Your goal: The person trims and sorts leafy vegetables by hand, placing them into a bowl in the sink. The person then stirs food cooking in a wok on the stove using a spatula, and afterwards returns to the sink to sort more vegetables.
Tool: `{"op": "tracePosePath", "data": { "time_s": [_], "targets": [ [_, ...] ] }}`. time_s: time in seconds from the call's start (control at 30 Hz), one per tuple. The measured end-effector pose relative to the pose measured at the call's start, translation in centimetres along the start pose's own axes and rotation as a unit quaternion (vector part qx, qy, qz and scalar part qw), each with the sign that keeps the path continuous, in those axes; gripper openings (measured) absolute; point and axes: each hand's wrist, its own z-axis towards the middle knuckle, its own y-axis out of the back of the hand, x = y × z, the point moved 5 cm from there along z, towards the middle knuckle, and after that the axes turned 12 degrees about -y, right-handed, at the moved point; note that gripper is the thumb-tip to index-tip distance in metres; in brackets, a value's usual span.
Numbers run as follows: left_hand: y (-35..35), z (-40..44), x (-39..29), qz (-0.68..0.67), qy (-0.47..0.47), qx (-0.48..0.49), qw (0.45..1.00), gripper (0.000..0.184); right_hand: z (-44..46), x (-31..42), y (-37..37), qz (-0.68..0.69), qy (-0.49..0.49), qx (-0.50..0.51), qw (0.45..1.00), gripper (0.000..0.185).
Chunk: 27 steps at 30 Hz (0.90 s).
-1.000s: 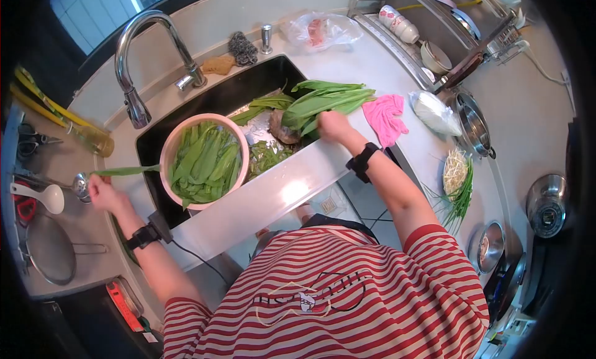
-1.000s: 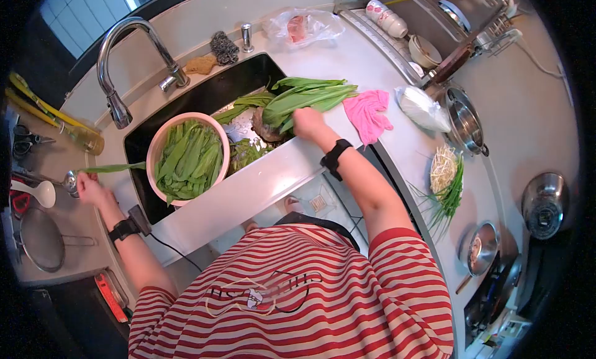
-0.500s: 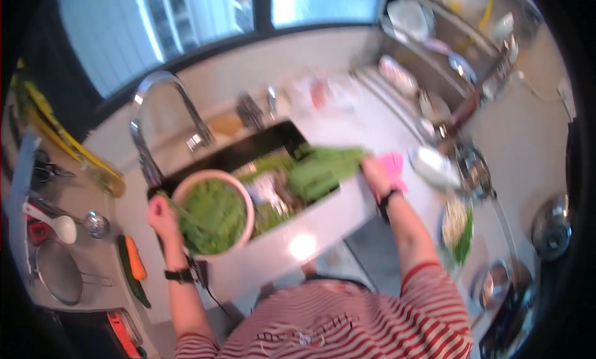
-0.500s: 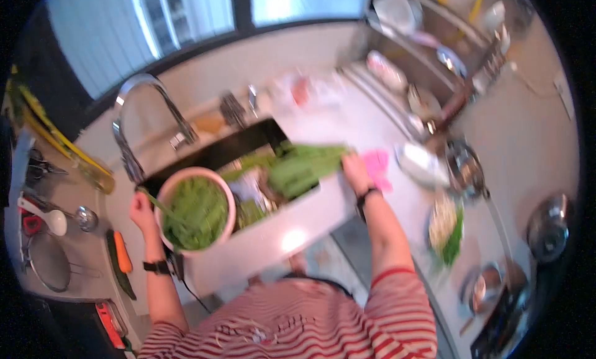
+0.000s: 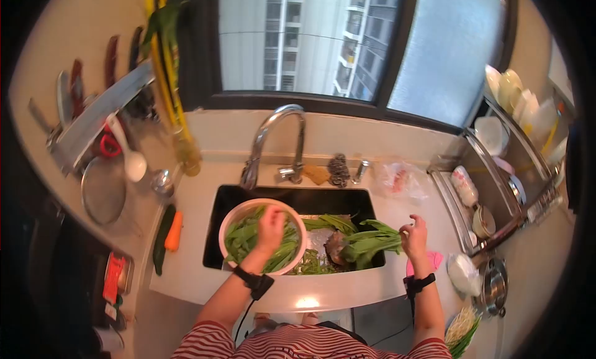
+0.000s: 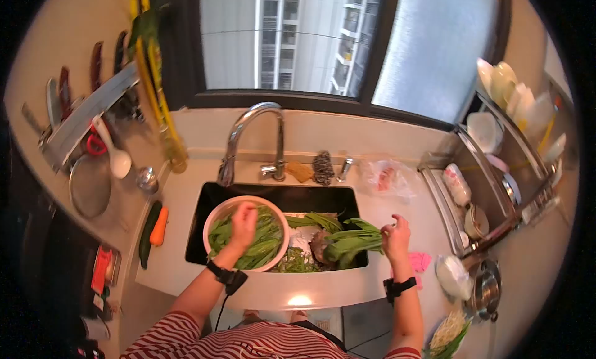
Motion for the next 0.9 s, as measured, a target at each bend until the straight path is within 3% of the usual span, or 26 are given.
{"op": "tracePosePath", "data": {
  "time_s": [0.07,0.1,0.17,0.3,0.43,0.5,0.57,0.63,0.67,0.83,0.9],
  "targets": [
    [-2.2,-1.0,-1.7,-0.006,-0.064,0.039,0.997,0.012,0.1,5.5,-1.5,0.022,0.042,0.038,0.998,0.009],
    [-3.1,-1.9,-1.4,-0.017,-0.113,0.061,0.992,0.015,-0.1,8.3,-2.5,0.02,0.027,0.121,0.992,0.007],
    [-4.0,-3.3,-2.9,0.082,-0.137,0.151,0.976,0.019,-1.4,14.8,-3.6,0.057,0.073,0.176,0.98,0.005],
    [-2.6,-5.4,-0.8,0.112,-0.127,0.153,0.974,0.019,-3.8,23.7,-5.3,0.159,0.054,0.258,0.952,0.016],
    [1.7,-5.9,-0.5,0.114,-0.122,0.139,0.976,0.017,-5.0,27.1,-6.7,0.218,0.026,0.298,0.929,0.018],
    [3.5,-5.9,-0.8,0.11,-0.116,0.132,0.978,0.015,-5.7,27.8,-8.0,0.369,-0.024,0.393,0.842,0.015],
    [5.1,-5.7,-1.4,0.11,-0.111,0.112,0.981,0.014,-5.8,28.8,-7.8,0.369,-0.029,0.397,0.84,0.011],
    [6.2,-5.7,-2.0,0.113,-0.119,0.104,0.981,0.014,-5.6,30.1,-6.6,0.291,0.002,0.315,0.904,0.011],
    [6.6,-5.8,-2.2,0.12,-0.118,0.096,0.981,0.014,-5.7,30.7,-6.4,0.287,-0.004,0.312,0.906,0.011],
    [8.5,-5.8,-2.8,0.082,-0.164,0.085,0.979,0.014,-6.6,32.9,-6.5,0.311,0.002,0.302,0.901,0.009],
    [9.5,-5.6,-2.2,0.057,-0.163,0.087,0.981,0.011,-6.9,33.6,-6.9,0.378,-0.042,0.358,0.853,0.008]
  ]
}}
